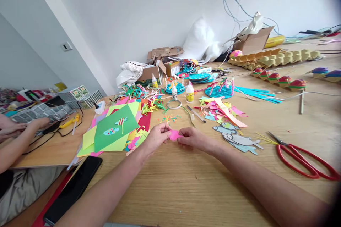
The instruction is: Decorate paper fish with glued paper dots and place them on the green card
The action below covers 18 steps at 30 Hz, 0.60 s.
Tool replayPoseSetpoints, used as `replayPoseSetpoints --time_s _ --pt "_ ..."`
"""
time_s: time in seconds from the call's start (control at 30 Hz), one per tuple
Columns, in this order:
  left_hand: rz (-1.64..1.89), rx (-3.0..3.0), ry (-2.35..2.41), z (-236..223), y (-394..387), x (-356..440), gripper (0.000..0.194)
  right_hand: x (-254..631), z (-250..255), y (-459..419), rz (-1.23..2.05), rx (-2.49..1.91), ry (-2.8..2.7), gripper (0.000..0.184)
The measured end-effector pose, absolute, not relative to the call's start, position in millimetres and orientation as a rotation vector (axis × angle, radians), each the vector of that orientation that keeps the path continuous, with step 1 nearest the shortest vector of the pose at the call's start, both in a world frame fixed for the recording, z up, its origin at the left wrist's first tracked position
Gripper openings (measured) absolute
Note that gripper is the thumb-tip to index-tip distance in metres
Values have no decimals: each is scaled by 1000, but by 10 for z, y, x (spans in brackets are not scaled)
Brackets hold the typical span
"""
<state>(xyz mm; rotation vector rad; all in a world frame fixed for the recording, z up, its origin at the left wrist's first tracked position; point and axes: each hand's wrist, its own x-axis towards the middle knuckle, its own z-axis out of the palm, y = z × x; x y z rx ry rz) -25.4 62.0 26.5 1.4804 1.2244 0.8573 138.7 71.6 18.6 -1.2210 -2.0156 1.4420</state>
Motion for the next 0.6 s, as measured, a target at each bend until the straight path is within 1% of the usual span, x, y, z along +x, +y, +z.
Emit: replayPoseSetpoints --time_s 0.17,0.3,0.5,0.6 --pt "845 1503 1248 143 615 -248 14 1459 131 783 1491 -1209 -2005 17" --pt "810 1600 1285 34 632 -242 15 1511 72 838 1458 -1230 -2125 20" --pt "711 2038 1440 -69 639 -299 19 1537 155 815 1145 -1468 -2381 24" --pt "684 2332 1430 -33 573 -296 19 1505 229 769 919 -1578 -2502 24"
